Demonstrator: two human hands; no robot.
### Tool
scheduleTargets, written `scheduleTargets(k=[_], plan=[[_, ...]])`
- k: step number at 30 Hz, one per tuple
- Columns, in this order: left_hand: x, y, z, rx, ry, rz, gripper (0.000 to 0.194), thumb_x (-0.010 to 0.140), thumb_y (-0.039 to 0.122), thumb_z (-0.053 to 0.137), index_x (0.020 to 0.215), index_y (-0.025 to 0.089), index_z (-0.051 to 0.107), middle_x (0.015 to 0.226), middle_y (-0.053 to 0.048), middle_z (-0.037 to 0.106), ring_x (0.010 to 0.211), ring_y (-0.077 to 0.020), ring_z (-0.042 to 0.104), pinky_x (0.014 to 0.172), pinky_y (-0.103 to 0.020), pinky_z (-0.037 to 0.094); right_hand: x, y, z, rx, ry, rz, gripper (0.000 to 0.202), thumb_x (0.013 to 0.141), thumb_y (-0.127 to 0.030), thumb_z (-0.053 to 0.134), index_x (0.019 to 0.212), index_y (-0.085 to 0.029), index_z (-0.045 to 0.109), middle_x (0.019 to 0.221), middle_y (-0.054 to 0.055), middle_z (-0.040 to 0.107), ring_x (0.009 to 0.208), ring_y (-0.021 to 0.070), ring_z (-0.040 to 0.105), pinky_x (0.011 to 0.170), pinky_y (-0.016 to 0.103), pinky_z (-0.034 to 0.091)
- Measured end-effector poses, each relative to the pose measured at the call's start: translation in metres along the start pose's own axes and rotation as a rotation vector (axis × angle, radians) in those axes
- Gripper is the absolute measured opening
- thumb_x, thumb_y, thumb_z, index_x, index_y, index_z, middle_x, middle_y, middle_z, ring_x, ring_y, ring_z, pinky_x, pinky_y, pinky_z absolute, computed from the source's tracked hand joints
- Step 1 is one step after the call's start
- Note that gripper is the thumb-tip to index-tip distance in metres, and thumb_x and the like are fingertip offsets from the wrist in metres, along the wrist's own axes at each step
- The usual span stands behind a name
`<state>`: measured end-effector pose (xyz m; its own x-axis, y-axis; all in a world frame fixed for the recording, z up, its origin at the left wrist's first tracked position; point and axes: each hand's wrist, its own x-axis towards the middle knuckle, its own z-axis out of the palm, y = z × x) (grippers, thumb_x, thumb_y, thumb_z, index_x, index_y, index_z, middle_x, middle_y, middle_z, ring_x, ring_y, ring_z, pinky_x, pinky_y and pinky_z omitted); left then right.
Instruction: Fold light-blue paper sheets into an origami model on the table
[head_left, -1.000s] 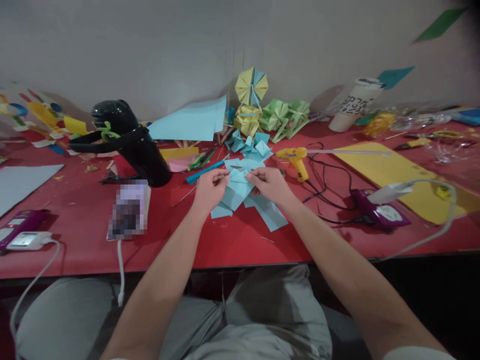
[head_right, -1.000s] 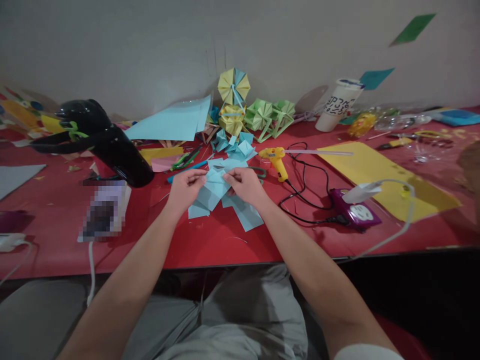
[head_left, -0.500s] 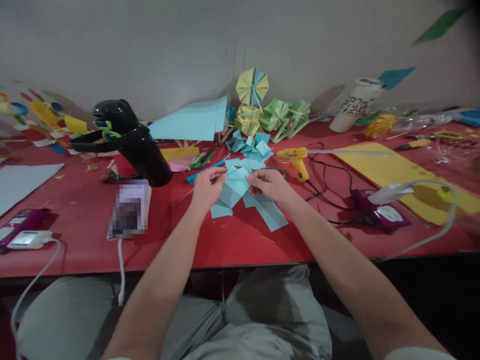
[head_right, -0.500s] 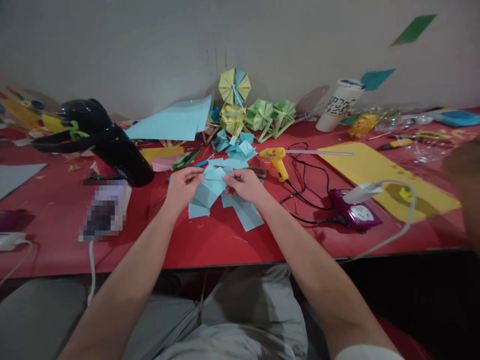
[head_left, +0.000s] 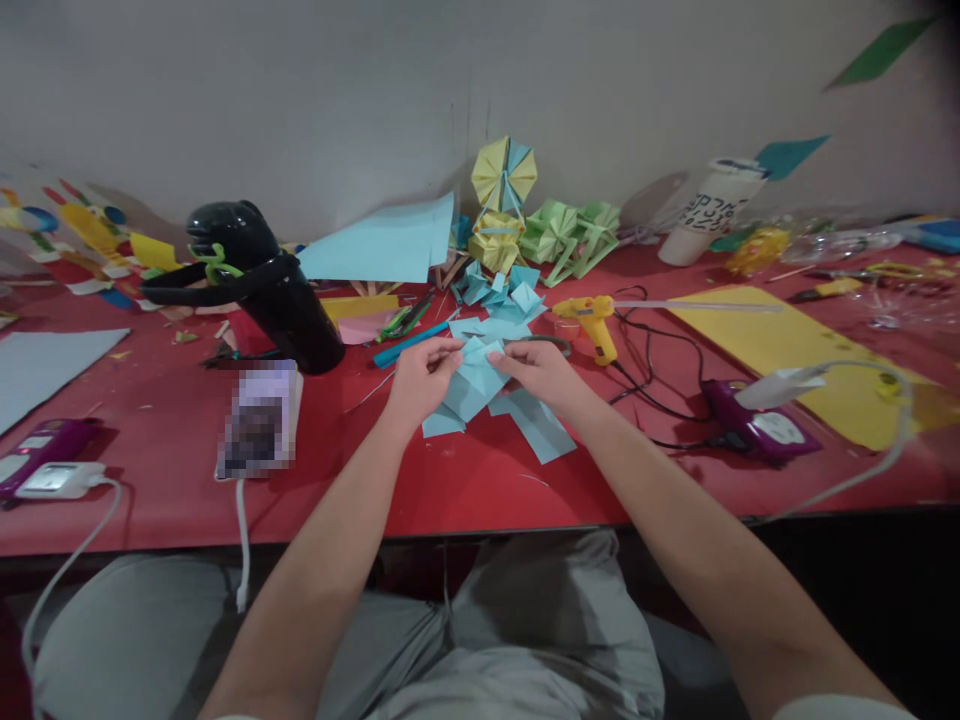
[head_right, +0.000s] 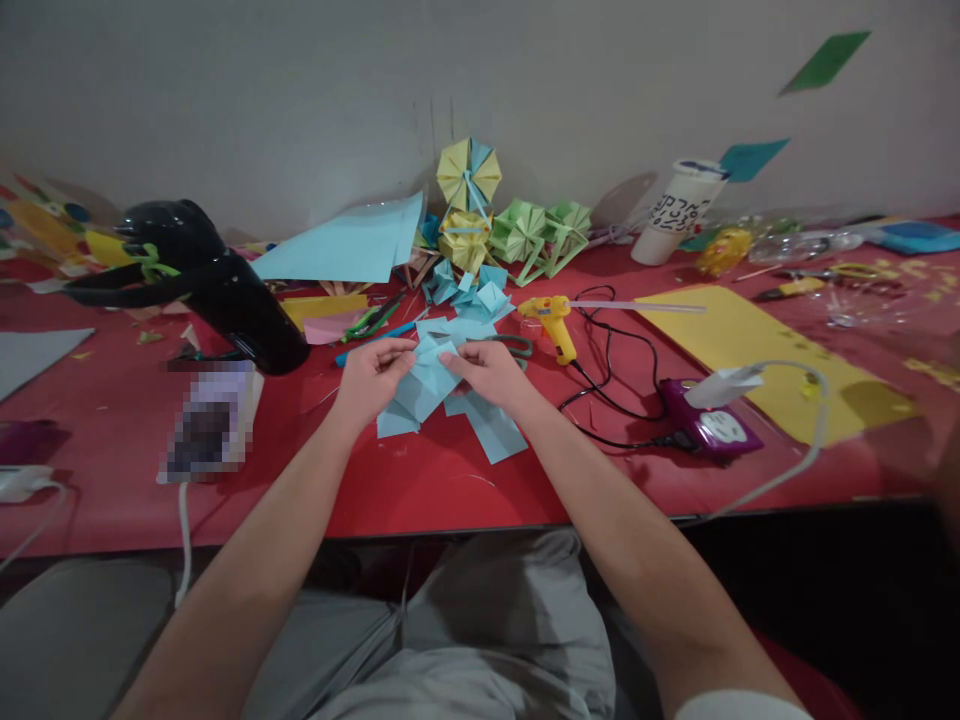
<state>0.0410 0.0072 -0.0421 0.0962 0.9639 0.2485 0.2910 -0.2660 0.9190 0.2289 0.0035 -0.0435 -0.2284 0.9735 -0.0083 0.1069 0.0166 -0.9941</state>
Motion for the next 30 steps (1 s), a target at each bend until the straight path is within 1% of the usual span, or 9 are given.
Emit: scheduleTargets(k=[5,8,12,15,18,22,25,27,30], plan=[[0.001,0.001,0.001,-0.014,-0.005,-0.019,0.022,0.077,0.026,0.064,0.094,0.013,0.07,0.087,-0.009,0.073,0.084,-0.0209,0.068,0.075,-0.032,0.052,0.004,0.006,0.002,0.032,0.102,-0.06,0.048,0.067,-0.063,0.07,0.061,-0.017,0.057,0.057,0.0,0.052,0.054,0.0124,0.051,0.053,0.028,0.049],[0.002,0.001,0.001,-0.043,0.006,-0.055,0.023,0.076,0.028,0.065,0.094,0.013,0.071,0.082,-0.008,0.072,0.081,-0.0203,0.067,0.074,-0.032,0.051,0.006,0.01,0.003,0.033,0.144,-0.104,0.046,0.071,-0.061,0.067,0.061,-0.018,0.056,0.056,-0.001,0.047,0.053,0.0112,0.046,0.051,0.027,0.043],[0.002,-0.001,0.002,-0.118,0.001,-0.118,0.024,0.073,0.028,0.066,0.092,0.014,0.071,0.074,-0.004,0.069,0.071,-0.0172,0.063,0.068,-0.03,0.048,0.005,0.01,0.004,-0.077,0.175,-0.174,0.046,0.077,-0.06,0.061,0.061,-0.018,0.052,0.055,-0.002,0.04,0.052,0.0096,0.038,0.049,0.025,0.034],[0.002,0.0,0.002,-0.154,-0.052,-0.181,0.024,0.071,0.027,0.066,0.091,0.015,0.072,0.072,-0.002,0.068,0.067,-0.0149,0.06,0.064,-0.028,0.046,0.004,0.008,0.002,-0.191,0.157,-0.212,0.049,0.078,-0.063,0.058,0.059,-0.018,0.048,0.054,-0.003,0.034,0.052,0.0087,0.031,0.047,0.025,0.026],[0.0,0.003,0.002,-0.135,-0.106,-0.218,0.022,0.072,0.027,0.064,0.088,0.016,0.073,0.075,-0.002,0.068,0.067,-0.0138,0.058,0.062,-0.026,0.044,0.004,0.007,0.001,-0.255,0.119,-0.24,0.052,0.078,-0.065,0.055,0.058,-0.018,0.045,0.055,-0.004,0.032,0.052,0.0083,0.027,0.047,0.025,0.022],[-0.002,0.007,0.003,-0.106,-0.101,-0.211,0.024,0.076,0.037,0.063,0.083,0.016,0.073,0.073,-0.002,0.067,0.066,-0.0141,0.056,0.059,-0.026,0.041,0.003,0.007,0.002,-0.267,0.097,-0.246,0.05,0.079,-0.063,0.055,0.059,-0.018,0.045,0.055,-0.004,0.031,0.052,0.0079,0.026,0.048,0.025,0.021],[-0.004,0.009,0.004,-0.127,-0.13,-0.178,0.034,0.074,0.045,0.067,0.088,0.015,0.072,0.081,-0.005,0.07,0.074,-0.017,0.061,0.063,-0.027,0.045,0.002,0.007,0.004,-0.261,0.094,-0.244,0.048,0.08,-0.06,0.055,0.059,-0.018,0.046,0.055,-0.005,0.031,0.052,0.0078,0.026,0.047,0.025,0.021],[-0.004,0.009,0.005,-0.159,-0.16,-0.155,0.037,0.07,0.044,0.072,0.093,0.014,0.071,0.089,-0.007,0.072,0.081,-0.0194,0.064,0.068,-0.029,0.049,0.002,0.007,0.005,-0.255,0.097,-0.248,0.047,0.081,-0.059,0.056,0.059,-0.018,0.044,0.054,-0.005,0.03,0.051,0.0076,0.025,0.047,0.025,0.02],[-0.004,0.006,0.006,-0.214,-0.157,-0.144,0.036,0.07,0.041,0.073,0.095,0.015,0.071,0.094,-0.009,0.073,0.085,-0.0213,0.067,0.073,-0.032,0.052,0.001,0.006,0.006,-0.244,0.105,-0.261,0.048,0.082,-0.058,0.055,0.057,-0.019,0.042,0.054,-0.005,0.029,0.051,0.0077,0.025,0.048,0.025,0.021]])
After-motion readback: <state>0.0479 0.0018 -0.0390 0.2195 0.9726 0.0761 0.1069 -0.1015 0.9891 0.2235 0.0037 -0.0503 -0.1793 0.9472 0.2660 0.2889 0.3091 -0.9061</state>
